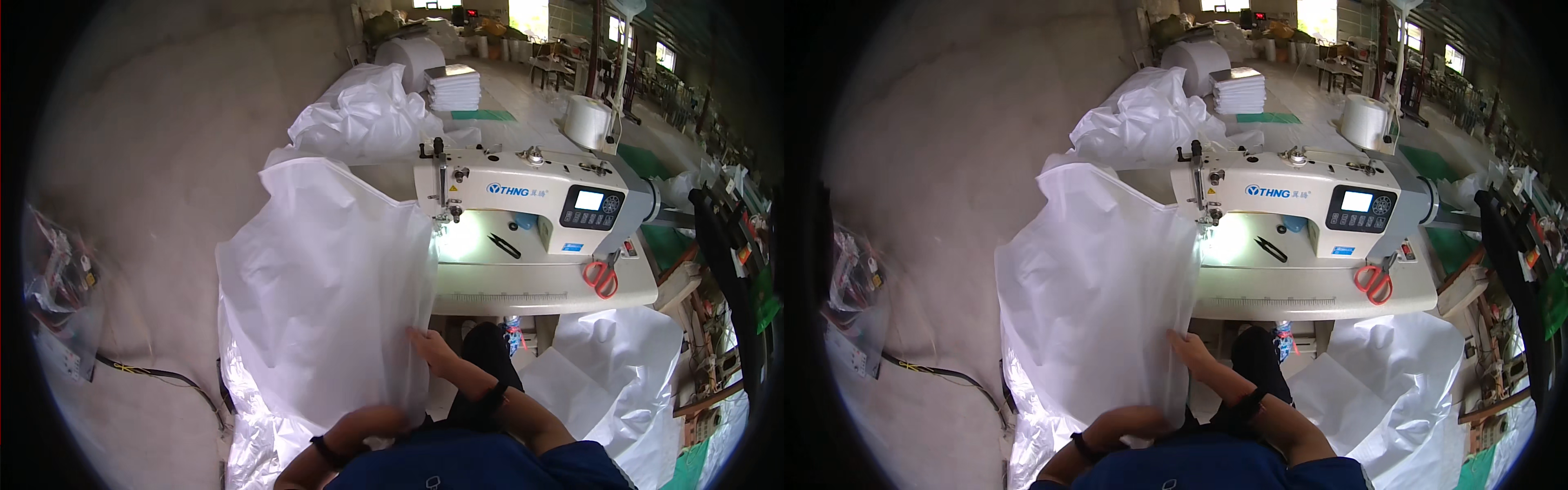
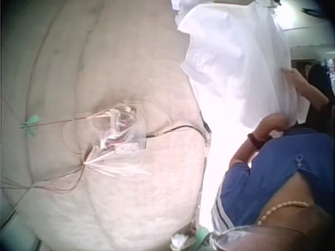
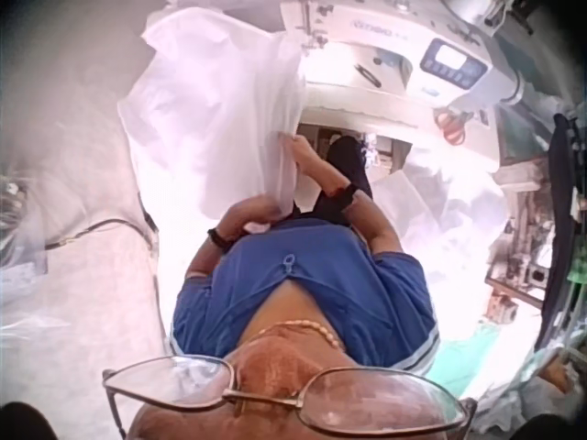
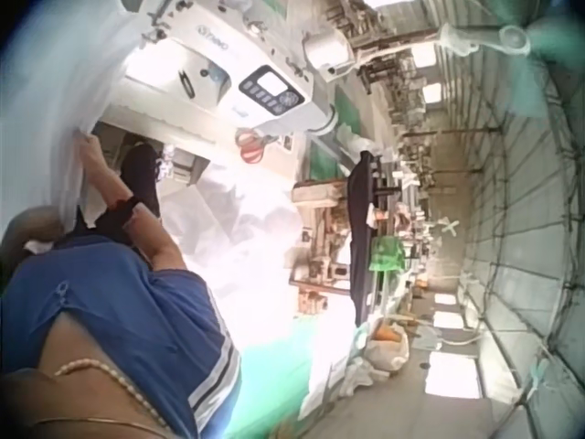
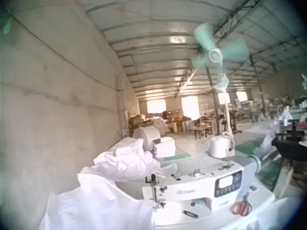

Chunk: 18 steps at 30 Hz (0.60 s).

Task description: Sewing a large white plastic or fabric sheet using an industrial sewing machine.

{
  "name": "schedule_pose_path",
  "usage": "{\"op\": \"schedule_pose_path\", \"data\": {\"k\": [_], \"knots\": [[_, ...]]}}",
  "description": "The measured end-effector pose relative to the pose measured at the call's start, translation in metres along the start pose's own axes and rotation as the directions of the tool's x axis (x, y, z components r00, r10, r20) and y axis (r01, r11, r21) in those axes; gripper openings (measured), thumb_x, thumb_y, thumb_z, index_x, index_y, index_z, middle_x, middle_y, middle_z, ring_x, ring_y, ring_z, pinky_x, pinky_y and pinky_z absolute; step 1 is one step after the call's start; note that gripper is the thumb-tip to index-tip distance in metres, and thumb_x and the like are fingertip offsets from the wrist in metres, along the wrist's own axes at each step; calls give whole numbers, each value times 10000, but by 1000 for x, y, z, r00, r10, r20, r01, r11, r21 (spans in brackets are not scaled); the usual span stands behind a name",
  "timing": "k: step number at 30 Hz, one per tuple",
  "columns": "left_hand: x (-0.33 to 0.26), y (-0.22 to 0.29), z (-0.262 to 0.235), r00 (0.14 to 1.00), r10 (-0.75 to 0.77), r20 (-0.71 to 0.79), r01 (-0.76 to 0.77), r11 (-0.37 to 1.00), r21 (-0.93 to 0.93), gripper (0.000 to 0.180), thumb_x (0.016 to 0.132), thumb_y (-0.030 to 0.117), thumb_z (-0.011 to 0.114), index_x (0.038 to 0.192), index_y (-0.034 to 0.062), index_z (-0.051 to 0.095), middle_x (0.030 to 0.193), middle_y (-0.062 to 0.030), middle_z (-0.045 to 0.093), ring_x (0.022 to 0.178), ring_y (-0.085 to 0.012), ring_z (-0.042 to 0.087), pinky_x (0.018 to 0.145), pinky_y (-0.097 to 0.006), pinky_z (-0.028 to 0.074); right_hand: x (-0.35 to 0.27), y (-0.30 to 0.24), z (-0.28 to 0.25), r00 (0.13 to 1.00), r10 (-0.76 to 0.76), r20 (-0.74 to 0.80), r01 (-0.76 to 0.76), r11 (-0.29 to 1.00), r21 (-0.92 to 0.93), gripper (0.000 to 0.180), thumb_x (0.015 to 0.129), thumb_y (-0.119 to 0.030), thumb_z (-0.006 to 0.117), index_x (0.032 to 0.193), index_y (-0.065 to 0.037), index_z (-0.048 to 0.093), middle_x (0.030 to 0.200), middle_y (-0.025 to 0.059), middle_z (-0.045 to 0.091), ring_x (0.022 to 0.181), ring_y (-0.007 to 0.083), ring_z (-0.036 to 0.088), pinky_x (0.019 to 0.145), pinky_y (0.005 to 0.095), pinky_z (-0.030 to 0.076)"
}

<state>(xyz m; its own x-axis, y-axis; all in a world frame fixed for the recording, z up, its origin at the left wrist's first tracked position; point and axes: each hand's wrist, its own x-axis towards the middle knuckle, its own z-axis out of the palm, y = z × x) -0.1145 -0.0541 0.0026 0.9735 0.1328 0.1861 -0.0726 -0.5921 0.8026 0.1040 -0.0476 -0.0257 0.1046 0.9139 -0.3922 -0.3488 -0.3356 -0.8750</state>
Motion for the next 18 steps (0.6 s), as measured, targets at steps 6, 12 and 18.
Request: {"op": "schedule_pose_path", "data": {"k": [6,12,18], "knots": [[133,-24,-86,899,44,-437,273,724,634,438,850,364,546,1209,114,519,1204,-152,526,1100,-334,492,895,-451,400,16,27,-26,893,-436,114,450,860,-241,377,932,-373,450,989,-29,595,778,33,599,653,126,543,596,282,453],[81,-122,-144,598,-173,-783,759,437,483,508,842,492,491,1259,202,488,1370,-117,385,1285,-322,317,1008,-588,213,16,-19,24,954,36,298,224,576,-786,509,913,-407,434,1043,74,538,1032,199,600,1029,239,563,861,368,441],[76,-102,-163,517,-355,-779,837,404,371,503,810,456,555,1249,216,498,1375,-42,388,1297,-278,311,991,-627,205,33,36,-50,888,144,437,-17,960,-280,457,867,-223,585,1253,-23,445,1112,141,574,1024,206,565,860,318,465]]}}
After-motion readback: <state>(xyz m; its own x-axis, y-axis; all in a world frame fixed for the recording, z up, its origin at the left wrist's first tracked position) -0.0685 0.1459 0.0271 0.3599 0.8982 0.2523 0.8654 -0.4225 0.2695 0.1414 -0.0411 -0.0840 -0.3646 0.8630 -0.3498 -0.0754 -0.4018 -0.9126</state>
